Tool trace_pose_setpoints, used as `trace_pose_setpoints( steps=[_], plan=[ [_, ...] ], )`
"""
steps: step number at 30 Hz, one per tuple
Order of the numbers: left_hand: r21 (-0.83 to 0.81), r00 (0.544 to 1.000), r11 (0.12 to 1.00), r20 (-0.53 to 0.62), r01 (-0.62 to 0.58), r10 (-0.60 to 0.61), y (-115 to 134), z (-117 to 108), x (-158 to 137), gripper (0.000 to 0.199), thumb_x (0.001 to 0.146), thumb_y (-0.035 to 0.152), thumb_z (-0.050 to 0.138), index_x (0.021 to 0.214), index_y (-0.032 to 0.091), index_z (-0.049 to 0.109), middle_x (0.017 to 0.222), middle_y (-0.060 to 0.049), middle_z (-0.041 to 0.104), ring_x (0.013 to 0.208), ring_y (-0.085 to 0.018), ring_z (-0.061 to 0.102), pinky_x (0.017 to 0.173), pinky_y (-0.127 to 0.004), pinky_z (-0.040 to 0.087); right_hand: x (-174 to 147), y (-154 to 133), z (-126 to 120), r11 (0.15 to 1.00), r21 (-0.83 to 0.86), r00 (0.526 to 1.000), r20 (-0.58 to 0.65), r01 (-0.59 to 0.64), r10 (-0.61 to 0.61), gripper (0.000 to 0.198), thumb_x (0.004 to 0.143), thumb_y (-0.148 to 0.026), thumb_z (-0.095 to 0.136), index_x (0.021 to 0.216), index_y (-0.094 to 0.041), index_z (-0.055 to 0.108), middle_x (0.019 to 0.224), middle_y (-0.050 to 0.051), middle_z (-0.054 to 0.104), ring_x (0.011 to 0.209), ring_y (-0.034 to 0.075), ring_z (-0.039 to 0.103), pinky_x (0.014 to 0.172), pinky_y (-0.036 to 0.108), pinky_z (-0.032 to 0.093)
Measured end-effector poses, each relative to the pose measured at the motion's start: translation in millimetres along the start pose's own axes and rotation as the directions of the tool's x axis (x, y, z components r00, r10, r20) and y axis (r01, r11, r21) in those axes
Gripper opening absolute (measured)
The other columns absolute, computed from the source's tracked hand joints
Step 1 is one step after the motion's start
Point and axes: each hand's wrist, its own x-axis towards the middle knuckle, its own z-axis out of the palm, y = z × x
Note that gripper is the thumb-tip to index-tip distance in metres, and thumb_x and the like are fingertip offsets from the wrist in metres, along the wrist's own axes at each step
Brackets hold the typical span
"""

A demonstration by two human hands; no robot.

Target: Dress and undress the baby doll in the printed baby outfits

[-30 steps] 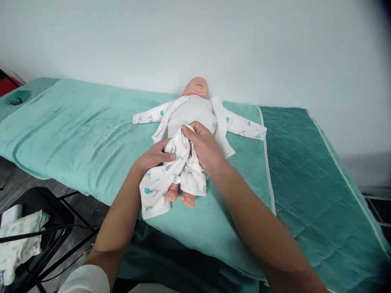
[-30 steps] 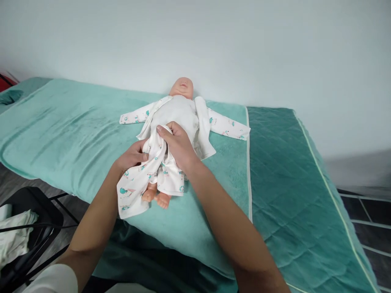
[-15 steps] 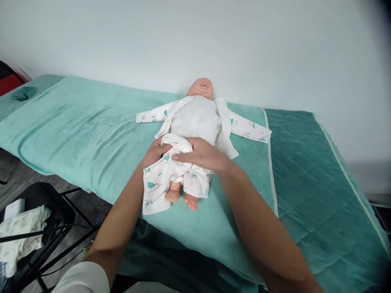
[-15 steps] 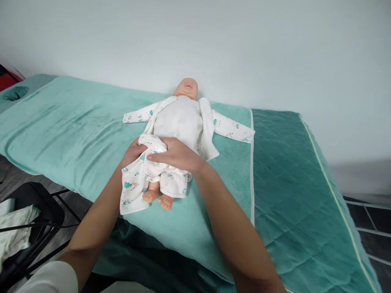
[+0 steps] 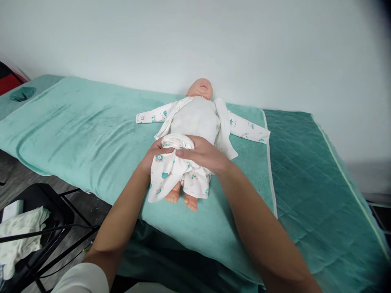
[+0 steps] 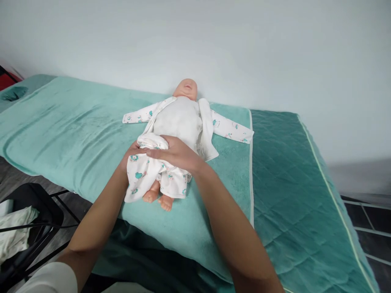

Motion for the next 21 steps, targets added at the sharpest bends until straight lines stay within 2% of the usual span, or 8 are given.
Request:
trace_pose_setpoints(
  steps=[2,4,7,9,12,15,17,21],
  plan=[
    [-0.032,1.0,0.999,0.005,-0.018,0.018,-2.1,-1.5,1.6,0.043,0.055,0.029,0.093,0.091,0.015,0.073,0.079,-0.003,0.074,0.067,-0.018,0.066,0.067,-0.029,0.051,-2.9,-2.5,-2.0,0.999,-0.047,0.994,0.109,-0.02,0.025,0.045,0.073,-0.041,0.085,0.11,-0.017,0.074,0.101,0.004,0.075,0.099,0.023,0.068,0.086,0.034,0.053],
    [-0.033,1.0,0.999,0.015,-0.021,0.022,-2.9,-2.3,2.1,0.042,0.056,0.032,0.093,0.089,0.015,0.073,0.078,-0.003,0.074,0.067,-0.018,0.066,0.067,-0.03,0.05,-3.9,-0.6,-3.3,0.998,-0.027,0.992,0.115,-0.058,0.06,0.041,0.074,-0.04,0.084,0.105,-0.016,0.075,0.1,0.004,0.075,0.095,0.023,0.069,0.083,0.034,0.054],
    [0.02,0.999,0.999,0.011,-0.05,0.049,-3.3,-0.1,1.0,0.04,0.058,0.033,0.092,0.087,0.014,0.074,0.077,-0.004,0.074,0.067,-0.018,0.065,0.067,-0.029,0.048,-1.5,8.1,-3.6,0.987,0.139,0.996,-0.008,-0.087,0.089,0.037,0.075,-0.038,0.082,0.104,-0.017,0.074,0.094,0.004,0.076,0.088,0.021,0.07,0.079,0.033,0.054],
    [0.079,0.996,0.993,0.008,-0.085,0.085,-4.7,1.9,0.8,0.037,0.059,0.03,0.092,0.087,0.013,0.074,0.079,-0.004,0.074,0.069,-0.017,0.063,0.066,-0.027,0.047,1.8,14.0,-3.0,0.966,0.256,0.989,-0.128,-0.039,0.074,0.033,0.074,-0.034,0.081,0.102,-0.018,0.073,0.089,0.002,0.075,0.085,0.02,0.07,0.079,0.033,0.054],
    [0.12,0.993,0.987,0.049,-0.111,0.106,-9.2,-0.9,3.9,0.037,0.06,0.035,0.093,0.083,0.014,0.074,0.077,-0.003,0.073,0.067,-0.015,0.061,0.064,-0.026,0.046,6.2,18.0,-0.6,0.947,0.316,0.964,-0.265,0.057,0.031,0.025,0.073,-0.029,0.079,0.094,-0.02,0.071,0.083,-0.001,0.071,0.081,0.018,0.067,0.077,0.03,0.053],
    [0.144,0.975,0.983,0.203,-0.117,0.087,-12.7,-10.4,8.0,0.05,0.056,0.054,0.093,0.077,0.013,0.073,0.074,-0.005,0.071,0.066,-0.017,0.062,0.062,-0.027,0.047,7.3,16.1,3.8,0.957,0.274,0.946,-0.324,0.094,0.0,0.017,0.074,-0.027,0.077,0.087,-0.02,0.067,0.078,-0.004,0.065,0.074,0.014,0.06,0.069,0.026,0.048],
    [0.196,0.96,0.976,0.277,-0.091,0.034,-12.3,-15.8,8.5,0.052,0.051,0.052,0.095,0.077,0.012,0.073,0.075,-0.005,0.072,0.068,-0.018,0.064,0.062,-0.027,0.047,6.8,13.7,6.9,0.973,0.208,0.939,-0.344,0.103,-0.026,0.015,0.076,-0.027,0.075,0.081,-0.021,0.064,0.073,-0.005,0.059,0.069,0.012,0.054,0.063,0.024,0.043],
    [0.251,0.97,0.968,0.237,-0.017,-0.045,-8.9,-16.4,5.6,0.038,0.056,0.036,0.095,0.079,0.012,0.075,0.073,-0.005,0.072,0.063,-0.016,0.064,0.063,-0.026,0.049,6.6,11.8,9.4,0.991,0.103,0.937,-0.347,0.088,-0.047,0.015,0.076,-0.028,0.074,0.076,-0.02,0.061,0.071,-0.005,0.055,0.068,0.012,0.05,0.061,0.024,0.039]
  ],
)
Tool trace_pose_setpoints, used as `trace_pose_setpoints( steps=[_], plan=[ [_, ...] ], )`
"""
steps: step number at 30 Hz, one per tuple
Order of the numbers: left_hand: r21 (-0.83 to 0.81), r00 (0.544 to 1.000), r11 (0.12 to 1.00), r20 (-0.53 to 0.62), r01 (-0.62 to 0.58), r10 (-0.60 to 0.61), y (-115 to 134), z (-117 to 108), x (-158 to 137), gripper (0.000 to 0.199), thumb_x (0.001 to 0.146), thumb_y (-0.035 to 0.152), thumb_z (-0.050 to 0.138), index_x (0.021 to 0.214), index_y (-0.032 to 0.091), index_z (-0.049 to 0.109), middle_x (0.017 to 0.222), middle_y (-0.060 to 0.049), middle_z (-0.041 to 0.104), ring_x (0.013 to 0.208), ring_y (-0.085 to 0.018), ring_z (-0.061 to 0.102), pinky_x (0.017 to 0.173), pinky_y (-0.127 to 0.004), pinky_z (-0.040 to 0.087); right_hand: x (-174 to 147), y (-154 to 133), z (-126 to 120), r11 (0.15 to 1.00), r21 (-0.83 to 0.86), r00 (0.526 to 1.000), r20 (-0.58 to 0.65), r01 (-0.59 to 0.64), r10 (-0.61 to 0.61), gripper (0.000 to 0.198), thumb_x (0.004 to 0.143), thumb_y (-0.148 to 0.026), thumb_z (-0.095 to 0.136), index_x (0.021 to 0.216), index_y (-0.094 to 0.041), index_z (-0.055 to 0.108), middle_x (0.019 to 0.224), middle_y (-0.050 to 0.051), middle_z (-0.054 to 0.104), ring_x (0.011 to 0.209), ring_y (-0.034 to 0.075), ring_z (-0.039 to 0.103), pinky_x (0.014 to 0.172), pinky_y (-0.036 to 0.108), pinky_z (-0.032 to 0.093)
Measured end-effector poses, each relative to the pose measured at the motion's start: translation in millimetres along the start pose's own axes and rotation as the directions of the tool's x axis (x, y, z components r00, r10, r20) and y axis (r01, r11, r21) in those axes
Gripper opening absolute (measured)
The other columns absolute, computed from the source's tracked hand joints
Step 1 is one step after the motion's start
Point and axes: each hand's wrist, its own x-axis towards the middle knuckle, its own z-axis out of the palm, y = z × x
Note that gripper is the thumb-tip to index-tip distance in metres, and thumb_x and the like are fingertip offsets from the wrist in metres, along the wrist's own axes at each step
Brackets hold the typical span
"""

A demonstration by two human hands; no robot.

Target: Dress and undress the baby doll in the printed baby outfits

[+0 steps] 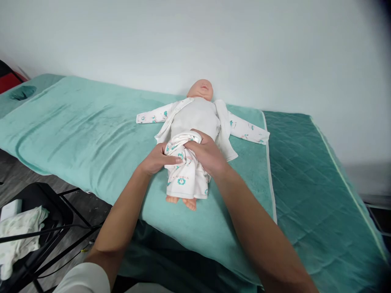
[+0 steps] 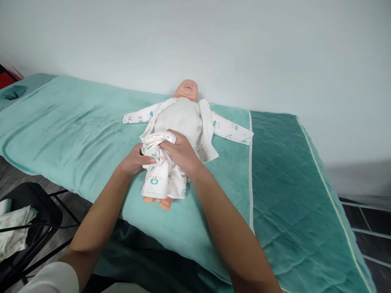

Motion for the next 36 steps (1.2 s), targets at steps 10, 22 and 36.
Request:
trace_pose_setpoints(
  steps=[10,22,36],
  plan=[
    [-0.273,0.987,0.955,-0.137,-0.117,0.082,1.2,9.8,1.8,0.049,0.056,0.042,0.093,0.089,0.013,0.073,0.084,-0.009,0.077,0.088,-0.03,0.075,0.077,-0.036,0.058,0.5,2.7,-14.4,0.966,0.205,0.959,0.264,-0.158,0.101,0.041,0.073,-0.033,0.084,0.109,-0.018,0.07,0.09,0.001,0.072,0.082,0.018,0.066,0.074,0.03,0.053],
    [-0.178,0.984,0.98,-0.169,-0.09,0.06,-2.6,10.0,-0.6,0.052,0.057,0.059,0.091,0.072,0.014,0.07,0.061,-0.002,0.065,0.054,-0.013,0.058,0.055,-0.025,0.047,-3.8,-1.9,-17.5,0.978,0.082,0.948,0.273,-0.193,0.164,0.033,0.07,-0.026,0.083,0.099,-0.017,0.073,0.092,0.002,0.075,0.086,0.02,0.069,0.079,0.033,0.054],
    [-0.243,0.982,0.966,-0.184,-0.085,0.04,0.5,16.8,-4.1,0.055,0.057,0.047,0.093,0.096,0.015,0.073,0.083,-0.007,0.075,0.079,-0.024,0.072,0.073,-0.032,0.055,-3.8,-1.1,-8.7,0.993,0.051,0.977,0.188,-0.111,0.1,0.033,0.077,-0.035,0.079,0.103,-0.019,0.069,0.091,0.0,0.07,0.082,0.016,0.063,0.072,0.028,0.05]
  ],
)
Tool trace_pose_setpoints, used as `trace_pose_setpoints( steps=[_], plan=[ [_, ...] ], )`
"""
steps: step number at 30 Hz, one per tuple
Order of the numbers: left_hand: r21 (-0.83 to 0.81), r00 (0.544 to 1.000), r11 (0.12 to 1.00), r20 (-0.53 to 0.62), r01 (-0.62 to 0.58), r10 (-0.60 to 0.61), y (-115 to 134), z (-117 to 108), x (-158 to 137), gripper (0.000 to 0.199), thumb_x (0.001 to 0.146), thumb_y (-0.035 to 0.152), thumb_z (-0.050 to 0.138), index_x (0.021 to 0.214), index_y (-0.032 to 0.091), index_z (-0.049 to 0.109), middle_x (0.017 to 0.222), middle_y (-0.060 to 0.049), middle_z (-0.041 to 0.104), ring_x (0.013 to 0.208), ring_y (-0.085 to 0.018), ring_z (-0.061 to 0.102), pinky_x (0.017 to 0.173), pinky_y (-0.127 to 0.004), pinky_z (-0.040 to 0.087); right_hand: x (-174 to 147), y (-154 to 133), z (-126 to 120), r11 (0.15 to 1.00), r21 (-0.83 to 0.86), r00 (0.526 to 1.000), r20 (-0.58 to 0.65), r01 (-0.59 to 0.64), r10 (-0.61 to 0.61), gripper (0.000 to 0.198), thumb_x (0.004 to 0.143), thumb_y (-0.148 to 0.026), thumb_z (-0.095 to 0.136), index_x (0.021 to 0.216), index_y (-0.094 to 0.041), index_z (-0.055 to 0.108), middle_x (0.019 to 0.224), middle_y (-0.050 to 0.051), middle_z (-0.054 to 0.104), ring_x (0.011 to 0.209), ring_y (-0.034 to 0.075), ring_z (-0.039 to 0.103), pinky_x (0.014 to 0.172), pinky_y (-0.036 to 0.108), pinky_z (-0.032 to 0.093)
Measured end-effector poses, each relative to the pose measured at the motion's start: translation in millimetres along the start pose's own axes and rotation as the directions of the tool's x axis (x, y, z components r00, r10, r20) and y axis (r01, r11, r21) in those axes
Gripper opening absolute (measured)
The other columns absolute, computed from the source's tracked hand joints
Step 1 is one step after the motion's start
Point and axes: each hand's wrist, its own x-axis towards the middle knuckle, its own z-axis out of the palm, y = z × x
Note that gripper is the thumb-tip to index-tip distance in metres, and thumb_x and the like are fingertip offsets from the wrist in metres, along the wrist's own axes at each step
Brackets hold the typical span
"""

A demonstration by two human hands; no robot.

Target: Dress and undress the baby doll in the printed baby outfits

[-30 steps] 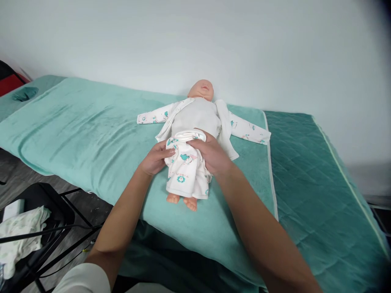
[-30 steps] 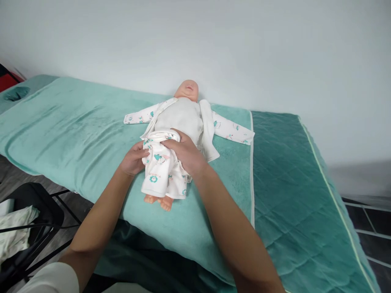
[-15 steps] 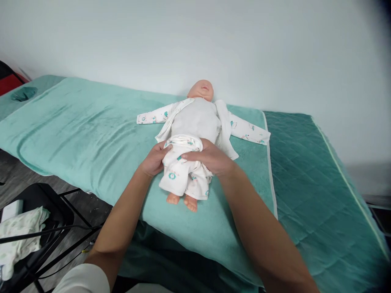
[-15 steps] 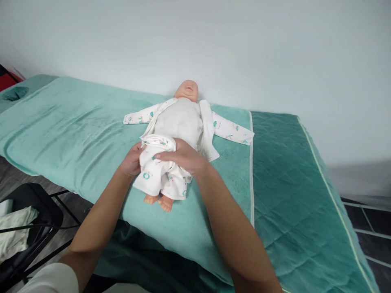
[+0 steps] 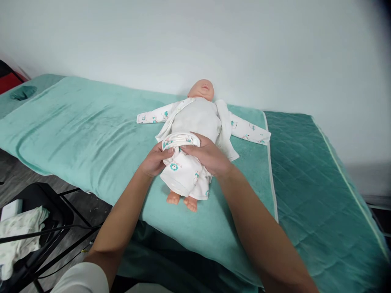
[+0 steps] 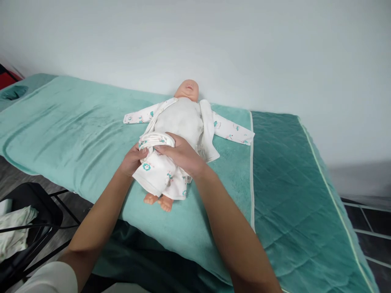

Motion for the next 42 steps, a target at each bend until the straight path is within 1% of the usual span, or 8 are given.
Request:
trace_pose_setpoints(
  steps=[3,6,12,19,26,31,35,42],
  plan=[
    [-0.052,0.999,0.998,-0.035,-0.024,0.022,1.5,5.3,-2.4,0.055,0.057,0.05,0.092,0.096,0.017,0.071,0.085,-0.007,0.076,0.091,-0.028,0.074,0.081,-0.036,0.057,-2.6,-5.1,-4.4,0.997,-0.072,0.986,0.168,0.009,0.004,0.041,0.077,-0.038,0.081,0.112,-0.019,0.069,0.099,0.003,0.072,0.09,0.019,0.065,0.078,0.03,0.051],
    [-0.052,0.996,0.997,-0.072,-0.048,0.045,2.4,11.0,-13.1,0.052,0.059,0.053,0.09,0.091,0.017,0.071,0.079,-0.006,0.074,0.087,-0.028,0.073,0.079,-0.035,0.057,-4.7,-10.9,-10.8,0.984,-0.175,0.948,0.317,0.028,0.029,0.042,0.075,-0.036,0.083,0.111,-0.02,0.07,0.1,0.003,0.071,0.093,0.02,0.065,0.079,0.03,0.051],
    [-0.007,0.979,0.999,-0.202,-0.034,0.032,-9.4,29.9,-73.6,0.042,0.067,0.047,0.087,0.091,0.015,0.075,0.067,-0.003,0.068,0.06,-0.018,0.063,0.062,-0.03,0.05,-2.1,-16.7,-18.5,0.92,-0.386,0.948,0.312,0.063,0.066,0.028,0.073,-0.038,0.079,0.089,-0.018,0.068,0.085,0.0,0.063,0.08,0.017,0.059,0.069,0.027,0.046],
    [0.027,0.944,0.998,-0.329,0.049,-0.037,-8.7,73.3,-138.1,0.043,0.081,0.032,0.08,0.122,0.02,0.073,0.117,-0.01,0.075,0.109,-0.027,0.068,0.091,-0.035,0.053,-1.0,-20.6,-14.2,0.85,-0.524,0.887,0.416,0.053,0.202,0.03,0.065,-0.033,0.081,0.088,-0.019,0.068,0.083,-0.003,0.063,0.075,0.015,0.057,0.066,0.025,0.042],
    [-0.161,0.839,0.987,-0.536,0.007,-0.094,-31.9,115.1,-162.8,0.044,0.083,0.035,0.078,0.126,0.026,0.071,0.126,-0.008,0.072,0.121,-0.027,0.065,0.098,-0.037,0.052,-1.1,-16.2,-10.1,0.768,-0.618,0.818,0.522,0.167,0.242,0.025,0.068,-0.03,0.077,0.089,-0.018,0.071,0.086,-0.001,0.07,0.078,0.017,0.062,0.067,0.026,0.043],
    [-0.127,0.763,0.99,-0.646,-0.055,-0.041,-62.6,99.8,-172.1,0.029,0.082,0.035,0.08,0.108,0.023,0.073,0.113,-0.005,0.075,0.111,-0.022,0.067,0.094,-0.032,0.052,-2.4,-13.9,-4.3,0.675,-0.705,0.822,0.506,0.219,0.262,0.024,0.068,-0.032,0.078,0.087,-0.019,0.072,0.084,-0.001,0.072,0.075,0.016,0.062,0.063,0.025,0.039],
    [-0.044,0.717,0.999,-0.697,-0.015,-0.02,-65.6,74.6,-173.7,0.027,0.079,0.038,0.083,0.094,0.021,0.07,0.095,-0.001,0.071,0.089,-0.015,0.064,0.08,-0.025,0.05,-7.2,-17.6,4.2,0.56,-0.793,0.831,0.466,0.239,0.305,0.024,0.07,-0.041,0.078,0.077,-0.02,0.07,0.075,-0.002,0.069,0.067,0.014,0.056,0.058,0.027,0.031],
    [0.074,0.764,0.993,-0.645,0.089,-0.02,-50.9,64.3,-162.9,0.033,0.079,0.046,0.081,0.095,0.02,0.068,0.08,0.002,0.064,0.074,-0.013,0.056,0.065,-0.023,0.043,-14.9,-22.3,11.8,0.428,-0.854,0.864,0.431,0.297,0.26,0.033,0.08,-0.044,0.071,0.064,-0.02,0.056,0.063,-0.001,0.058,0.059,0.012,0.046,0.057,0.031,0.023]
  ],
)
